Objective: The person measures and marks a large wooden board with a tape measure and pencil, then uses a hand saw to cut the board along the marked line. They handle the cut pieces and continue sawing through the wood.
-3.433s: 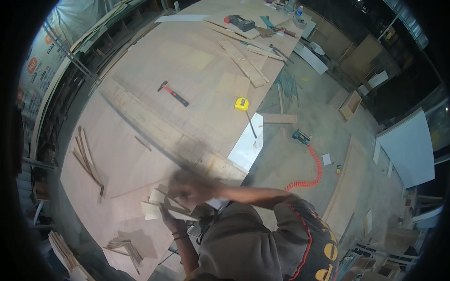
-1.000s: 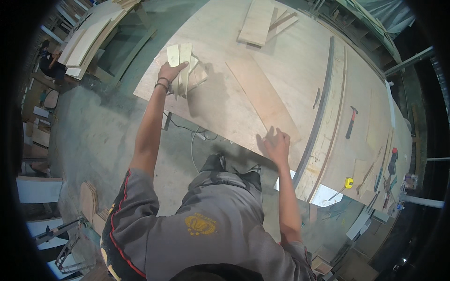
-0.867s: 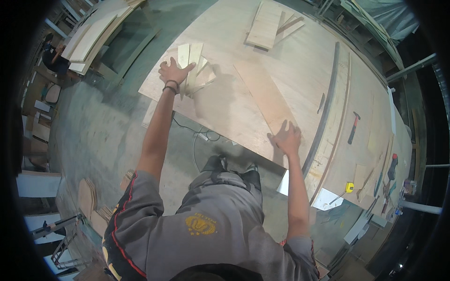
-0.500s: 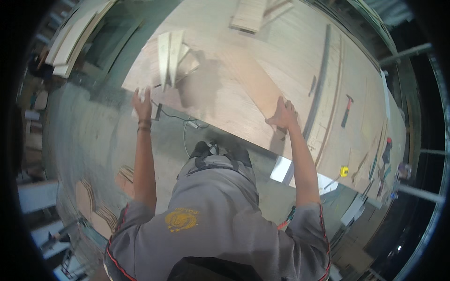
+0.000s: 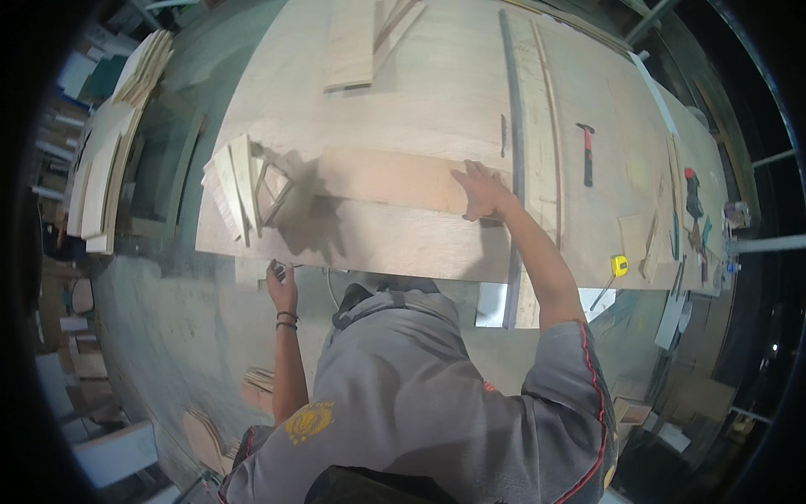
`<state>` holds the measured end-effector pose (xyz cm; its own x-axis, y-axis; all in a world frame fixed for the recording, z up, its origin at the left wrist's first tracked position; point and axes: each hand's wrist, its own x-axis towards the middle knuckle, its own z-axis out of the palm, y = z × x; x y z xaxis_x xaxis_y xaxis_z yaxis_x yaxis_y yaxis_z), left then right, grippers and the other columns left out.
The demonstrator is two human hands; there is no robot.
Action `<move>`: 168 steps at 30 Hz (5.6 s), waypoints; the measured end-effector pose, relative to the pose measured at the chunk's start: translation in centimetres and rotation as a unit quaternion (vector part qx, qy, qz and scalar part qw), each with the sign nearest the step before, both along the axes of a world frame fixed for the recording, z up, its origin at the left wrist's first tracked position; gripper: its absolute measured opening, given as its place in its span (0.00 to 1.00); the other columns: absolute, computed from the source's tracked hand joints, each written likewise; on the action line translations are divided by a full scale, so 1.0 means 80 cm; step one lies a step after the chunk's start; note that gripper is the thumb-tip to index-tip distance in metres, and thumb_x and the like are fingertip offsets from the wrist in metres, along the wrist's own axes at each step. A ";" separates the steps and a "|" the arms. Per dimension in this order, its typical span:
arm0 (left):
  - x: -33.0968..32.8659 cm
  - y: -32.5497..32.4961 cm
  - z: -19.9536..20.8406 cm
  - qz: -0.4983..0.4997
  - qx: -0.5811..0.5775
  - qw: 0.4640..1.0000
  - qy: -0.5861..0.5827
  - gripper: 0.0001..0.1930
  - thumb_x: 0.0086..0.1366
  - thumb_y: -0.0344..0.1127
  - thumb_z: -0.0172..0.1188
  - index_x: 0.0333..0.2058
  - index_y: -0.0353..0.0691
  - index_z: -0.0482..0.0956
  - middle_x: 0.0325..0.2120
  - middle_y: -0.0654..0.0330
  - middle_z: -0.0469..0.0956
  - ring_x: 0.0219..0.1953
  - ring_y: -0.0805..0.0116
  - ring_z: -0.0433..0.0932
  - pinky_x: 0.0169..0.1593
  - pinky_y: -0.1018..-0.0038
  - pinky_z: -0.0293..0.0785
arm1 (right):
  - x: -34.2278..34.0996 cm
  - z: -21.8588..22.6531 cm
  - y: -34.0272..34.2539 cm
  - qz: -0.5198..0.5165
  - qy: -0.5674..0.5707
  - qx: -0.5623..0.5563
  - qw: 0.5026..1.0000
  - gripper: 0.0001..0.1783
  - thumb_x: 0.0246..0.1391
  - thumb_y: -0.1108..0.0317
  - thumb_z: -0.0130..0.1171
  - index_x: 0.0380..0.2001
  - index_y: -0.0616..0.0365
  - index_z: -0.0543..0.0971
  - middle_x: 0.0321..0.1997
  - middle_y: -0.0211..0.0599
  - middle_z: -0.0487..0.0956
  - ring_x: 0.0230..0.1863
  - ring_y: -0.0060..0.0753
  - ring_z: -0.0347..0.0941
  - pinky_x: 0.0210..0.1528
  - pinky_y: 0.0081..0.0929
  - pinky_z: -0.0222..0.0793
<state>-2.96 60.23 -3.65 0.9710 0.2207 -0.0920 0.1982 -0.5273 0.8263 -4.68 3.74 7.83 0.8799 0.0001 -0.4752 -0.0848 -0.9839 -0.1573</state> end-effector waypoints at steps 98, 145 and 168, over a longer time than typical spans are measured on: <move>0.121 -0.062 0.007 -0.292 -0.054 0.954 0.041 0.40 0.65 0.57 0.66 0.66 0.32 0.74 0.53 0.40 0.83 0.52 0.51 0.85 0.59 0.62 0.76 | -0.780 -0.332 0.518 -0.603 0.024 0.133 0.786 0.31 0.60 0.45 0.60 0.57 0.58 0.84 0.60 0.54 0.83 0.64 0.57 0.78 0.68 0.46 0.70; 0.183 -0.136 0.075 -0.202 -0.084 0.970 0.107 0.35 0.75 0.69 0.49 0.50 0.37 0.78 0.42 0.52 0.84 0.36 0.56 0.84 0.37 0.65 0.85 | -0.847 -0.416 0.663 -0.769 -0.168 0.294 0.541 0.17 0.64 0.60 0.61 0.47 0.59 0.86 0.37 0.36 0.87 0.37 0.28 0.83 0.44 0.31 0.78; 0.159 -0.155 -0.023 -0.321 0.299 0.895 0.079 0.50 0.58 0.66 0.70 0.55 0.14 0.73 0.53 0.29 0.81 0.56 0.41 0.82 0.59 0.57 0.78 | -0.897 -0.363 0.721 -0.847 -0.108 0.192 0.484 0.16 0.58 0.58 0.61 0.37 0.57 0.89 0.43 0.46 0.89 0.49 0.46 0.85 0.54 0.41 0.77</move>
